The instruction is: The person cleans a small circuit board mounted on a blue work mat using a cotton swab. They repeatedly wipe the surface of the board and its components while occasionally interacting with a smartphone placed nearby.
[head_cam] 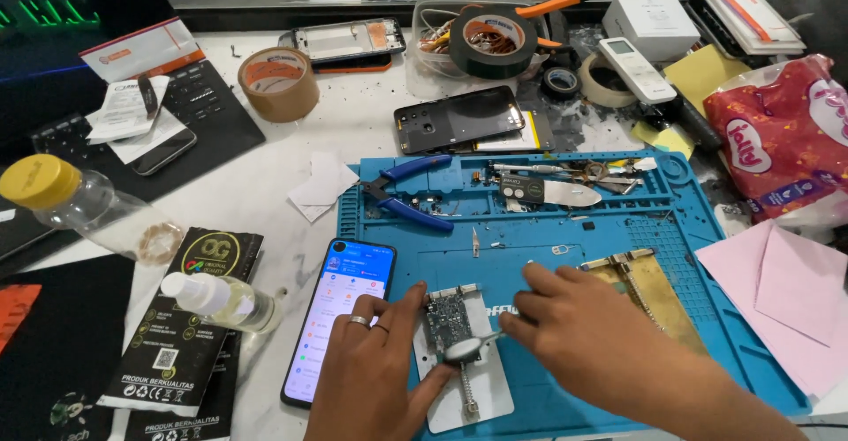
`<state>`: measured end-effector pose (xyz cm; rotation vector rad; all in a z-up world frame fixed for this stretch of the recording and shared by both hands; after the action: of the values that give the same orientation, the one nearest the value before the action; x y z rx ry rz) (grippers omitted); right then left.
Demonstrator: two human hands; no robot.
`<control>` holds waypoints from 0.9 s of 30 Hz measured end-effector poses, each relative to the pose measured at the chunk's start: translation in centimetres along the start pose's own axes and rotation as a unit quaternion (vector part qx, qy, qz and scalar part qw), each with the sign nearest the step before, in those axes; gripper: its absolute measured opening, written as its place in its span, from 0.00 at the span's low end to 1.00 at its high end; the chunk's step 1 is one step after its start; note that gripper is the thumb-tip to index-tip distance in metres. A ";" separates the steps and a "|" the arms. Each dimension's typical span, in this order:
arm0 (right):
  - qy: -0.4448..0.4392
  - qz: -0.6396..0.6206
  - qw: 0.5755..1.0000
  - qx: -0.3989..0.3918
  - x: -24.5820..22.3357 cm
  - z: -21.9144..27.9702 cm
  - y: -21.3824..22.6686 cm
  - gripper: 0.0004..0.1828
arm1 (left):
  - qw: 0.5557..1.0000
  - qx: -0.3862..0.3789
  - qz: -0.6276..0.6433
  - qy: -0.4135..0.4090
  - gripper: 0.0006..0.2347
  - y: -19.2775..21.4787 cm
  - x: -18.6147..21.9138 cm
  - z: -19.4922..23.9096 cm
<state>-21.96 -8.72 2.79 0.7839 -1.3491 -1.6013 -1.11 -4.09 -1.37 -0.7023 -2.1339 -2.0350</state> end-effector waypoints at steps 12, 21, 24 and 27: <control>-0.007 -0.030 0.998 -0.059 1.0 0.8 0.4 0.21 | 1.000 -0.015 -0.003 -0.025 0.38 0.7 0.4 0.1; 0.007 -0.038 0.999 -0.032 0.5 0.7 -0.2 0.15 | 0.999 -0.028 -0.010 -0.022 0.41 0.9 0.5 -0.1; -0.023 -0.005 0.999 -0.042 1.1 0.8 0.3 0.17 | 0.999 -0.016 -0.010 -0.032 0.39 0.7 0.5 0.0; 0.040 -0.014 0.999 -0.007 -1.0 -1.2 -1.8 0.21 | 0.999 0.018 -0.007 -0.046 0.39 0.7 0.6 0.1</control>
<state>-20.93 -8.29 0.67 0.8535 -1.2739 -1.5823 -1.29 -3.84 -0.49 -0.7939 -2.2258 -2.0023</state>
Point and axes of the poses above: each hand's wrist, its own z-axis away from the middle knuckle, its own y-axis out of the back of the hand, x = y × z, the point moved 4 cm from there along -z, towards the middle knuckle, and after that the axes turned 3 degrees about y, right-handed, at the moved point
